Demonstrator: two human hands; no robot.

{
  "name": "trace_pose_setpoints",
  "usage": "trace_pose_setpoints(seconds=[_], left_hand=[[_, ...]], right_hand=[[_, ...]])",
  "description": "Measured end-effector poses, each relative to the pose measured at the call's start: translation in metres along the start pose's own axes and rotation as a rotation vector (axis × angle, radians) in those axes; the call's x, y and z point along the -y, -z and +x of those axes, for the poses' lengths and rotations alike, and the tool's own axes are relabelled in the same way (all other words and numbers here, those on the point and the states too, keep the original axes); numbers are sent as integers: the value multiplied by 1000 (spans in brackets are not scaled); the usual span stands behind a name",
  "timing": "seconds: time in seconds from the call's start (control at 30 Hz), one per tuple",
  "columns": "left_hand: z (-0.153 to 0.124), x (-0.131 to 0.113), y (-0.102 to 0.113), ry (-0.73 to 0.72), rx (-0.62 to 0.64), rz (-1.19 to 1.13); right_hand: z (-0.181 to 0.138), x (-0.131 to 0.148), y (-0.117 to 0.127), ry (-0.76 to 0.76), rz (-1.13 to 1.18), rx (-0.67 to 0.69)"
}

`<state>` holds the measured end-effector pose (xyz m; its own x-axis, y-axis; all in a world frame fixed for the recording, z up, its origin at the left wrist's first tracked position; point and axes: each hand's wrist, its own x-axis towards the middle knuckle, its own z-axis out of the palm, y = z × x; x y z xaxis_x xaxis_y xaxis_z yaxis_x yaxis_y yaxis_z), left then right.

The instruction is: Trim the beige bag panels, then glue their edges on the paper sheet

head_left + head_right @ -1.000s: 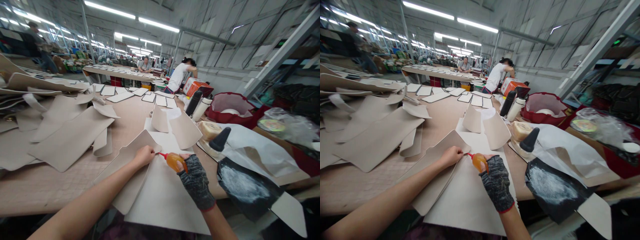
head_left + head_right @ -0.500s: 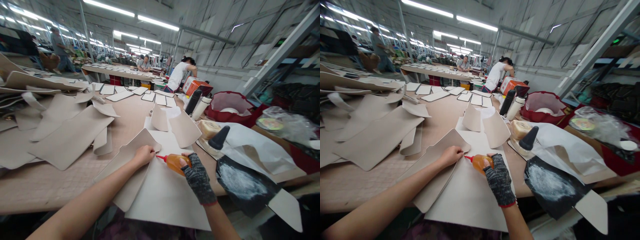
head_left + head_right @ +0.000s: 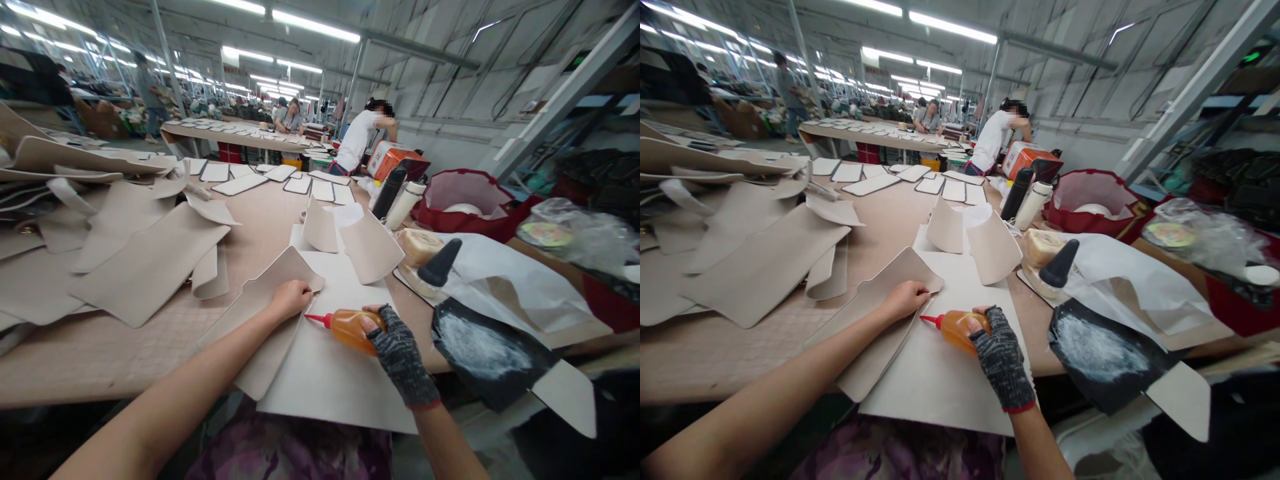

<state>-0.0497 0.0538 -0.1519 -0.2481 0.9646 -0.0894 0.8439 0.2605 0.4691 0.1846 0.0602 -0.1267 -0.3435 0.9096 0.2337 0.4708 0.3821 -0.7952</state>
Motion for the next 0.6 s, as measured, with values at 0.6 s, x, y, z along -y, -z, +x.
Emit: trace_pose_setpoints(seconds=[0.6], left_hand=[[-1, 2, -7, -34, -11, -18]], right_hand=[[-43, 19, 2, 7, 54, 73]])
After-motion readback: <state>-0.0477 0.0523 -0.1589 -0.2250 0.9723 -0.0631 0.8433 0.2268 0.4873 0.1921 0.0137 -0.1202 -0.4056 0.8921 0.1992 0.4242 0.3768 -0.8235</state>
